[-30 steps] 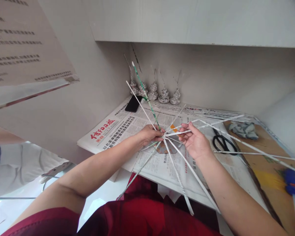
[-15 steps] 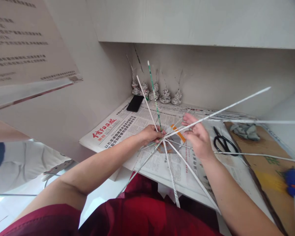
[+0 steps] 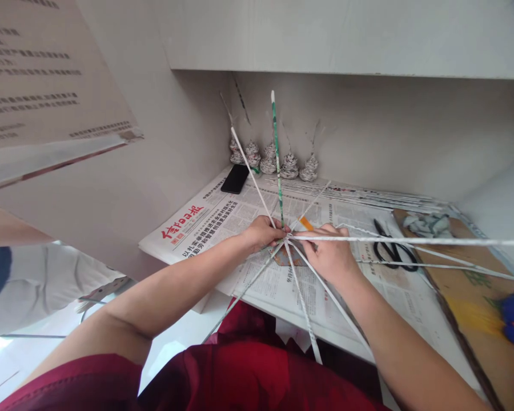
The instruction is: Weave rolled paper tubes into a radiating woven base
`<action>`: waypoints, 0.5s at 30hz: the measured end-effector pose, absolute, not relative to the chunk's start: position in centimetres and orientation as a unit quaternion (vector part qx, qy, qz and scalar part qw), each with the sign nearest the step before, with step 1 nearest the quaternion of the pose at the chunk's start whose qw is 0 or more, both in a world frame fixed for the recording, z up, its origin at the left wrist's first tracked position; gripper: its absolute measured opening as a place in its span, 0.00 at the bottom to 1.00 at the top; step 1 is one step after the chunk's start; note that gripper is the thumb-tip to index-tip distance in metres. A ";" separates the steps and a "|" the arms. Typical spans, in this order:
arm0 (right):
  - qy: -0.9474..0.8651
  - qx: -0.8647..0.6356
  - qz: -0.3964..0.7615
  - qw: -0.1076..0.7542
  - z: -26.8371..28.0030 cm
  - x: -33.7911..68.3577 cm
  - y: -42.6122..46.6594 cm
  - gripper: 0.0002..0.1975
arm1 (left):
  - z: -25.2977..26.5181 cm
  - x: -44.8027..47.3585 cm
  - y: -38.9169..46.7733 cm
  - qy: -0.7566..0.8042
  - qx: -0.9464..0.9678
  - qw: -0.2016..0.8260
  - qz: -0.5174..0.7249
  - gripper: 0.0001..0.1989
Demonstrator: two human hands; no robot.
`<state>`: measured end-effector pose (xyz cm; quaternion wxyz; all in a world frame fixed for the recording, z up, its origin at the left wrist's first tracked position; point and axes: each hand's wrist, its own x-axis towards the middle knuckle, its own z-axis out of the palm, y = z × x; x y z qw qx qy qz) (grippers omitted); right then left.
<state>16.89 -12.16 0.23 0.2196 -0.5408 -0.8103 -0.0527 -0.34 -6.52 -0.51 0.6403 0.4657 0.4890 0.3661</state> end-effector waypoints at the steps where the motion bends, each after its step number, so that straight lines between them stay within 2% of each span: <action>1: -0.806 -0.550 -0.037 0.215 0.1 16.8 -12.1 0.11 | -0.5 -0.4 -6.6 0.490 0.458 0.645 0.367 0.11; 7: -0.801 -0.573 0.062 0.166 0.3 16.7 -12.1 0.12 | -0.6 -0.6 -6.8 0.495 0.454 0.650 0.356 0.05; 15: -0.799 -0.577 0.020 0.169 0.3 16.9 -12.2 0.13 | -0.4 -0.7 -6.7 0.491 0.459 0.654 0.346 0.06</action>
